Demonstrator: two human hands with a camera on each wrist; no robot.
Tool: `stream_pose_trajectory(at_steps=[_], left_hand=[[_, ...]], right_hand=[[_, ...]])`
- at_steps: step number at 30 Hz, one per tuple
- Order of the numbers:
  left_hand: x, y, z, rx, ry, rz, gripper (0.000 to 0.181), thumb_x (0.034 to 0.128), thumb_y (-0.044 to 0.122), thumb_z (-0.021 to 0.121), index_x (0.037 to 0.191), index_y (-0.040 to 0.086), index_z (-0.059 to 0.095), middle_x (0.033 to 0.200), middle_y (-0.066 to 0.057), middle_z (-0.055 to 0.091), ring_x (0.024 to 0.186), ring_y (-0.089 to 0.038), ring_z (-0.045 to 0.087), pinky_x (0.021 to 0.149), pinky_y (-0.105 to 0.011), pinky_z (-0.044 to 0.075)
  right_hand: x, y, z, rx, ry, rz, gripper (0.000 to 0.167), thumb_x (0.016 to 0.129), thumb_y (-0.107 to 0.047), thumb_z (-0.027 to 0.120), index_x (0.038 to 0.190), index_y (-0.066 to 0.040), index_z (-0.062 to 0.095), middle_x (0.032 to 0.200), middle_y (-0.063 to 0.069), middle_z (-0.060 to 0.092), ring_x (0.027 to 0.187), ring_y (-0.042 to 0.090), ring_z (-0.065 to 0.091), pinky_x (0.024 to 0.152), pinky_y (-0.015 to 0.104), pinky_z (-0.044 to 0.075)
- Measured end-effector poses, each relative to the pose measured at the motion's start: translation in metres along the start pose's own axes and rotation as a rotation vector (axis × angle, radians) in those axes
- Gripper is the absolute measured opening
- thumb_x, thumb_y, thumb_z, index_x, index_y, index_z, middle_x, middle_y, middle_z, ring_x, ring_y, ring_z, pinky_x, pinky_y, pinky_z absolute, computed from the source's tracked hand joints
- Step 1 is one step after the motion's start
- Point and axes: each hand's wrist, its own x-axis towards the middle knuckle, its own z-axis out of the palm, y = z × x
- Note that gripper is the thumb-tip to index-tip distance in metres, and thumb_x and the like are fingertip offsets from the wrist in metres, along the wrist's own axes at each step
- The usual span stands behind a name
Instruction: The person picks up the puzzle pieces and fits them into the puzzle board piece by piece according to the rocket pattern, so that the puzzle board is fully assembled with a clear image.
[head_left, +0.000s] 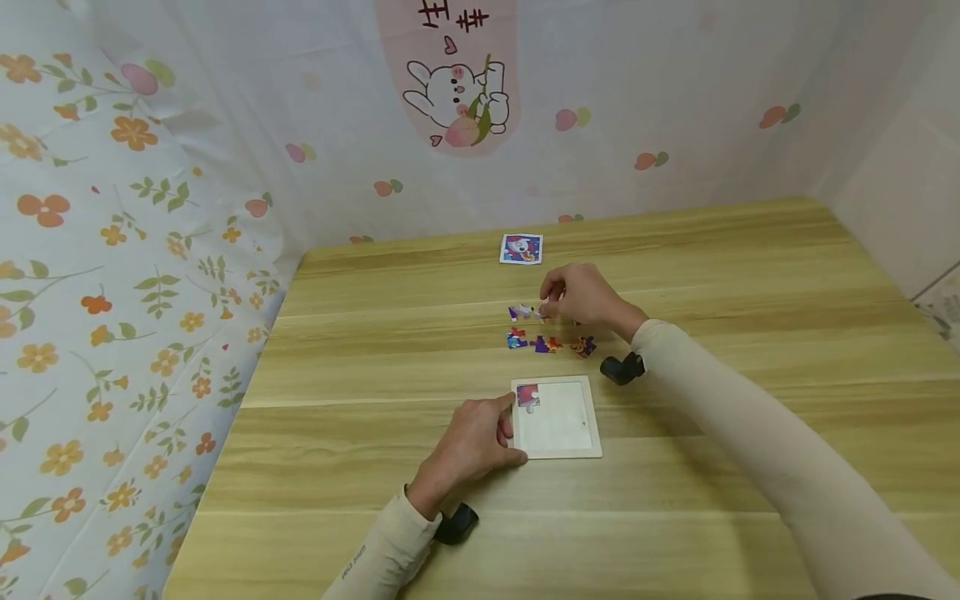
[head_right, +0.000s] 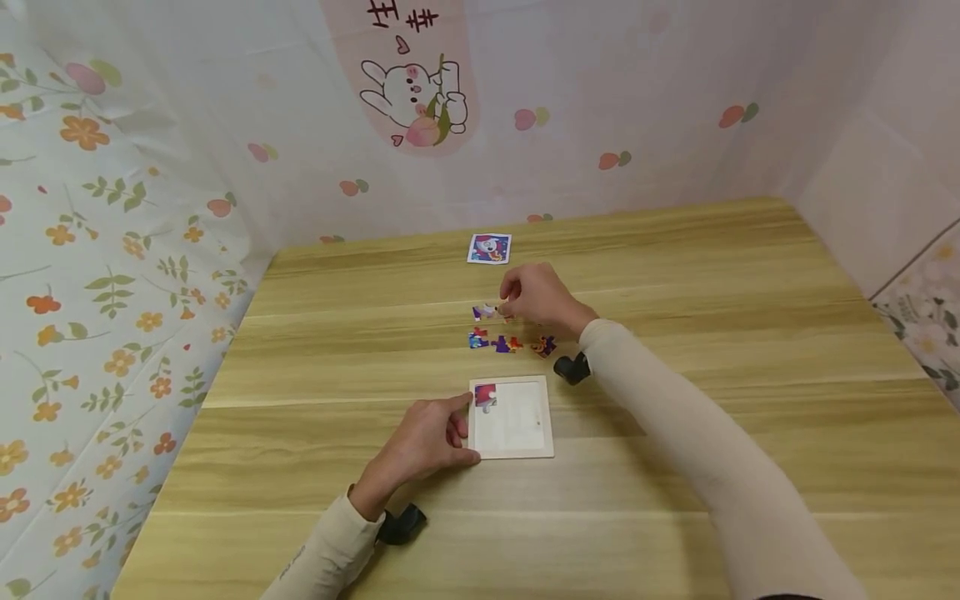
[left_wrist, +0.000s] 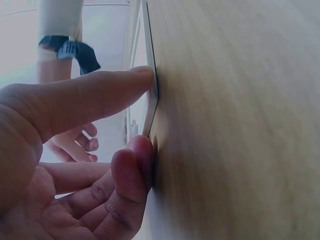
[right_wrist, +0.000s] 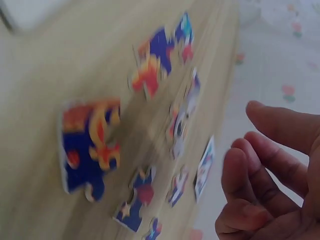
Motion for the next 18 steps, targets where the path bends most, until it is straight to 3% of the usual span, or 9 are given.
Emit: stream_pose_trajectory(at_steps=[6,13,18], left_hand=[[0.0,0.001,0.0,0.001,0.007,0.006,0.08,0.0716,0.017,0.091,0.14,-0.005,0.054,0.075,0.002,0.061,0.061,-0.003,0.05,0.056,-0.017,0.04],[-0.001,0.001,0.0,0.006,0.008,0.005,0.08,0.072,0.018,0.091,0.139,-0.004,0.054,0.075,0.004,0.06,0.061,-0.002,0.049,0.055,-0.016,0.039],[-0.001,0.001,0.0,0.006,0.009,-0.006,0.081,0.0717,0.018,0.091,0.14,-0.003,0.054,0.075,0.004,0.059,0.061,-0.002,0.049,0.055,-0.016,0.039]], right_hand=[[0.021,0.015,-0.008,-0.041,0.048,0.108,0.014,0.089,-0.016,0.074,0.096,-0.004,0.07,0.092,0.012,0.069,0.082,0.024,0.058,0.074,0.034,0.045],[0.03,0.024,-0.011,-0.179,0.03,0.247,0.025,0.087,-0.02,0.074,0.103,-0.001,0.07,0.108,0.017,0.069,0.091,0.029,0.058,0.078,0.042,0.05],[0.032,0.028,-0.005,-0.222,0.044,0.273,0.024,0.086,-0.024,0.077,0.09,0.0,0.072,0.095,0.015,0.068,0.083,0.026,0.055,0.069,0.037,0.049]])
